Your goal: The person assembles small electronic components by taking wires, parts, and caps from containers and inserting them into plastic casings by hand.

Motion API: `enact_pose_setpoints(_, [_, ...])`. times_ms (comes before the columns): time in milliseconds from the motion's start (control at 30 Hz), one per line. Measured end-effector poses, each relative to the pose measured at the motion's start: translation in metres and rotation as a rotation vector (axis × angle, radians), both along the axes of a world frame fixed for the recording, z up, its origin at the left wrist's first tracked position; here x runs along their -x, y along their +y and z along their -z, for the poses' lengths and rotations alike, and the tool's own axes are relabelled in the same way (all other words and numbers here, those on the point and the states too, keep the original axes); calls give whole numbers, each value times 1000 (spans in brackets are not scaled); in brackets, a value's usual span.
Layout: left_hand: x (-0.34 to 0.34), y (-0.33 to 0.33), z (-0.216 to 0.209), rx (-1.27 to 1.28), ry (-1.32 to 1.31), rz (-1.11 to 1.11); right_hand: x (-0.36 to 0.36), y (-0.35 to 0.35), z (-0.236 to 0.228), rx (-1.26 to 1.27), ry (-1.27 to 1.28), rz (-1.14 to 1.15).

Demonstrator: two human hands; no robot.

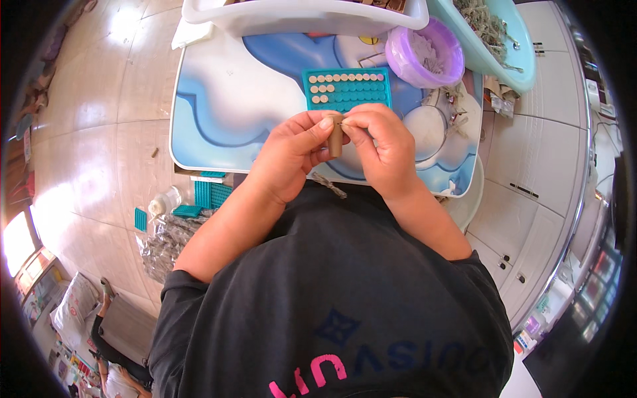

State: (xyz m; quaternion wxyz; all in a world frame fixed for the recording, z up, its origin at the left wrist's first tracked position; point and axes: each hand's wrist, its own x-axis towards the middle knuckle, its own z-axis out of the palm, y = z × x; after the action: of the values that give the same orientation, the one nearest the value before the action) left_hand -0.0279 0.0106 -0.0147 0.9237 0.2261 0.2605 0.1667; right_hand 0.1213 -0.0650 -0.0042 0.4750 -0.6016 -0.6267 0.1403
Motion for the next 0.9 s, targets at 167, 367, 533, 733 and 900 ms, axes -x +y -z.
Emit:
enact_pose_setpoints(167, [-8,-3,-15,15,135,-102,11,-10,-24,229,52,107])
enact_pose_setpoints(367, [-9,14,-28,-423,185,-70,-38,-50,-23,303,549,158])
enact_pose_setpoints(533, [-10,91,-56,-1377,485,-297,-148,-133,-15,261,385,702])
enact_pose_setpoints(733, [-63,165,-95,-1719,695,29,-222,-252,67,844,136,1017])
enact_pose_setpoints(900, [-95,178,-96,-2017,950,485,-211,-275,98,1095,157,1049])
